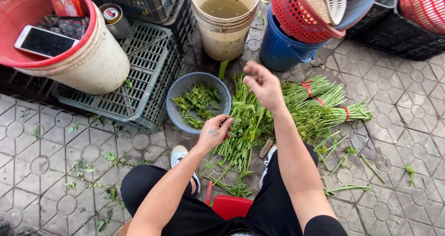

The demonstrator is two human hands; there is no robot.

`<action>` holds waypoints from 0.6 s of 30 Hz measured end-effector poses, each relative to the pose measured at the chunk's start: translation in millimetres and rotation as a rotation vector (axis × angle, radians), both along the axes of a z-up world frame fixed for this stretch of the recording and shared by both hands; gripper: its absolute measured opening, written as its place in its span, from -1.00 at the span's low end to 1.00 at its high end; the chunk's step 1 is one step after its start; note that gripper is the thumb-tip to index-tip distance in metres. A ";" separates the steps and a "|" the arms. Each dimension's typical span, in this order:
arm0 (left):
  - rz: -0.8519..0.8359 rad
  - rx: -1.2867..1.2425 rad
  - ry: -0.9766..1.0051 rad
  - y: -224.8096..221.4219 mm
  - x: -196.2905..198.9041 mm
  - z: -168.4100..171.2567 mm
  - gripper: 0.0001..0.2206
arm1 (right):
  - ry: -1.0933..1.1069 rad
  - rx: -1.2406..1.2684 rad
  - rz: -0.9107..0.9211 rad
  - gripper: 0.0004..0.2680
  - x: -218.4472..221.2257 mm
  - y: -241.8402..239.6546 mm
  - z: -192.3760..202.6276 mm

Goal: Pluck leaves from a bundle of green vegetables and place them into a bowl

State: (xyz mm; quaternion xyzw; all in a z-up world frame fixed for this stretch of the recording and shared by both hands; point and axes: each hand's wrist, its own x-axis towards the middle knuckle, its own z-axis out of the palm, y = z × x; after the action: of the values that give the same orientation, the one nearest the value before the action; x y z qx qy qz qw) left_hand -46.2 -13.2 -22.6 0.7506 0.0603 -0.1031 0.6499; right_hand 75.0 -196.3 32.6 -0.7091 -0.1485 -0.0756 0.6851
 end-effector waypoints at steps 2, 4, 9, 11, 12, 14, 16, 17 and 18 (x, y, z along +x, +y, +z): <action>0.019 -0.047 -0.018 3.5 3.6 -5.3 -0.81 | 0.010 -0.215 0.027 -0.82 0.6 2.8 -4.5; 0.027 -0.060 -0.056 7.8 7.0 -11.9 -0.82 | 0.032 -0.296 0.058 -0.87 -6.0 -2.1 6.8; -0.025 -0.010 -0.152 15.1 14.6 -7.6 -0.82 | 0.223 -0.387 0.337 -0.87 -22.5 -5.7 30.5; -0.048 0.048 -0.210 23.0 17.4 -9.0 -0.82 | 0.299 -0.418 0.450 -0.87 -28.6 -5.0 23.7; -0.072 0.090 -0.302 28.1 19.7 -11.4 -0.83 | 0.288 -0.369 0.472 -0.89 -28.5 -5.2 19.5; -0.063 0.142 -0.399 34.0 19.6 -8.4 -0.84 | 0.264 -0.324 0.525 -0.90 -28.0 -7.6 9.6; -0.072 0.160 -0.510 44.0 13.4 2.1 -0.81 | 0.280 -0.302 0.600 -0.90 -22.0 -2.0 -3.9; -0.019 0.185 -0.511 39.7 11.7 0.5 -0.81 | 0.262 -0.303 0.657 -0.90 -24.3 -3.8 -8.6; -0.026 0.181 -0.560 38.8 9.4 -1.8 -0.83 | 0.289 -0.258 0.652 -0.90 -23.7 -2.4 -16.8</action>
State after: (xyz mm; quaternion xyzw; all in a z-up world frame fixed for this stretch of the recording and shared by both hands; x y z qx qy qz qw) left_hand -36.8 25.5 -24.4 0.8053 -0.1221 0.1054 0.5705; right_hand 51.4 -198.7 15.8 -0.7083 -0.2766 0.2666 0.5922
